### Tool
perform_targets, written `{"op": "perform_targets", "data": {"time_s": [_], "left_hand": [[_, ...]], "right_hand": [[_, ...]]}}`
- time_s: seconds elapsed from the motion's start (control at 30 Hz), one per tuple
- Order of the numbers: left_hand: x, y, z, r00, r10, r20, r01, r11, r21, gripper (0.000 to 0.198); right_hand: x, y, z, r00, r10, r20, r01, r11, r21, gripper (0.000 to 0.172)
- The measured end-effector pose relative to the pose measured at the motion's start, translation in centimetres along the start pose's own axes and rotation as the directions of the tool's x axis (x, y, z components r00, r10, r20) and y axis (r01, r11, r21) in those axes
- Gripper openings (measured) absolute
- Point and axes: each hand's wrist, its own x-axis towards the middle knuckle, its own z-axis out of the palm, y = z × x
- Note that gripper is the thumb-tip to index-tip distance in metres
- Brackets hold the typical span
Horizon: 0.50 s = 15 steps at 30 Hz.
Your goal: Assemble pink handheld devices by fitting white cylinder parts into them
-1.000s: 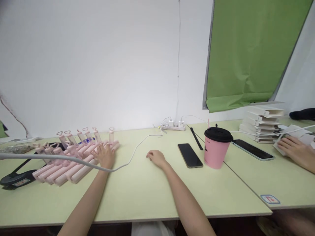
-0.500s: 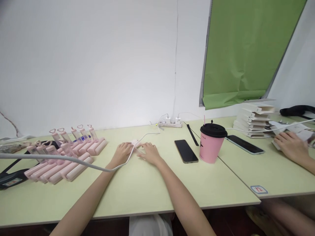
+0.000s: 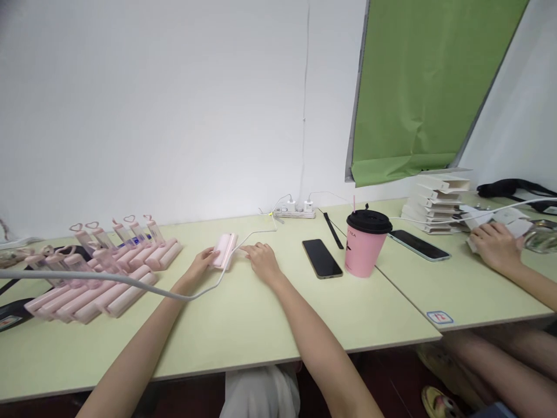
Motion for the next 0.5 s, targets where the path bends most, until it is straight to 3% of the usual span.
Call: {"op": "perform_targets", "data": {"time_s": [0.13, 0.5], "left_hand": [[-0.4, 1.1, 0.2, 0.995, 0.018, -0.095, -0.024, 0.998, -0.060, 0.073], [-0.7, 1.8, -0.2, 0.982, 0.016, -0.187, -0.037, 0.993, -0.110, 0.084]], "right_hand": [[0.1, 0.4, -0.2, 0.999, -0.001, -0.035, 0.001, 1.000, -0.004, 0.030], [0.4, 0.3, 0.1, 0.993, 0.040, -0.114, -0.036, 0.998, 0.043, 0.026]]}}
